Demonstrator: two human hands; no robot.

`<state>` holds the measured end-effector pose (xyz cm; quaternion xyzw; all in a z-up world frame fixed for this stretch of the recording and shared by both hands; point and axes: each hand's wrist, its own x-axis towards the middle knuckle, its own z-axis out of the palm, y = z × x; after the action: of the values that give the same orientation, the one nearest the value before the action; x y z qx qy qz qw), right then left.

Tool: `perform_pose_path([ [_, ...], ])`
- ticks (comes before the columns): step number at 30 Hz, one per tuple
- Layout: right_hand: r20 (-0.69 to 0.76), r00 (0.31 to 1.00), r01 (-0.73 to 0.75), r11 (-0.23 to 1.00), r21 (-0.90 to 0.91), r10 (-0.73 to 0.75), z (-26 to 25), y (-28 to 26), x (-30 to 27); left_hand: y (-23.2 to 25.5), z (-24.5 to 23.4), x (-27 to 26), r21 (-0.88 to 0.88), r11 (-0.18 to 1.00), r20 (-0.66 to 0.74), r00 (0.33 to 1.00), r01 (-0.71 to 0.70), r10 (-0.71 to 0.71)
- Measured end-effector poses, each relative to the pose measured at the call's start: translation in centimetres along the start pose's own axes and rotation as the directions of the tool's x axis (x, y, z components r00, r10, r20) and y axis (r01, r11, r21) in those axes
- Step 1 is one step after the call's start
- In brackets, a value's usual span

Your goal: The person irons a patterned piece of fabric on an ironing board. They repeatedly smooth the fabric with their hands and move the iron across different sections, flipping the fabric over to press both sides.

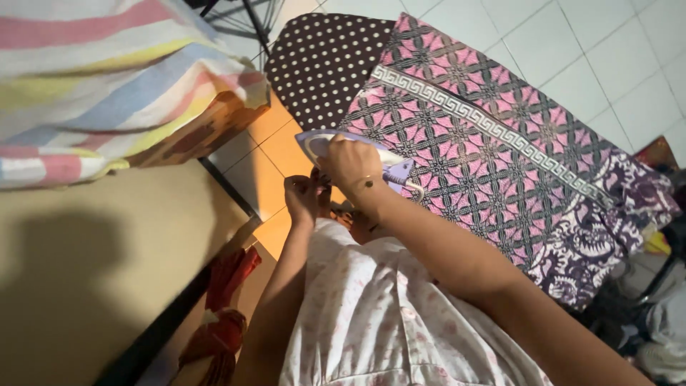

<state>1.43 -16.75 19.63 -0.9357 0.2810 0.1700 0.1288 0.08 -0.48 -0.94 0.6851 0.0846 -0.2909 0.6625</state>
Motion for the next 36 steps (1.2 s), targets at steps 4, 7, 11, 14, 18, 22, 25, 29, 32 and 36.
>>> perform_pose_path([
  [4,0.039,0.996,-0.083,0.996,0.037,0.081,-1.1,1.8,-2.4,-2.0,-1.0,1.1,0.084,0.996,-0.003,0.999,-0.035,0.035],
  [7,0.013,0.994,-0.111,0.992,0.058,0.111,-2.2,5.2,-5.5,-3.7,-1.2,2.2,0.198,0.921,0.055,0.942,-0.335,0.331],
  [11,0.034,0.984,-0.179,0.982,0.057,0.177,-3.5,9.8,-10.6,-2.2,-0.8,2.0,0.095,0.995,0.081,0.997,0.0,-0.008],
  [14,0.022,0.972,-0.233,0.972,-0.003,0.233,-4.1,12.8,-14.4,0.9,0.4,1.4,0.254,0.966,0.072,0.997,-0.049,0.031],
  [18,-0.067,0.954,-0.295,0.955,-0.03,0.293,-3.9,17.0,-19.0,4.7,3.4,0.6,0.499,0.831,0.116,0.969,-0.245,0.216],
  [22,-0.053,0.924,-0.382,0.919,-0.099,0.378,-3.5,20.7,-21.6,4.6,5.3,-0.3,0.493,0.861,0.105,0.991,-0.12,0.078],
  [25,-0.061,0.901,-0.434,0.897,-0.08,0.43,-4.3,22.8,-22.1,3.1,5.1,0.0,0.444,0.872,0.078,0.979,-0.205,0.19],
  [29,-0.081,0.907,-0.414,0.91,0.0,0.413,-5.8,24.8,-19.9,3.6,4.5,-1.1,0.041,0.903,0.108,0.897,0.427,-0.429],
  [32,-0.097,0.938,-0.338,0.94,-0.047,0.332,-7.1,25.3,-17.1,3.8,6.2,-4.5,0.207,0.762,0.182,0.741,0.613,-0.646],
  [36,-0.076,0.975,-0.213,0.974,-0.076,0.207,-8.2,24.6,-13.4,2.3,8.5,-7.4,0.423,0.852,0.37,0.8,0.307,-0.472],
])
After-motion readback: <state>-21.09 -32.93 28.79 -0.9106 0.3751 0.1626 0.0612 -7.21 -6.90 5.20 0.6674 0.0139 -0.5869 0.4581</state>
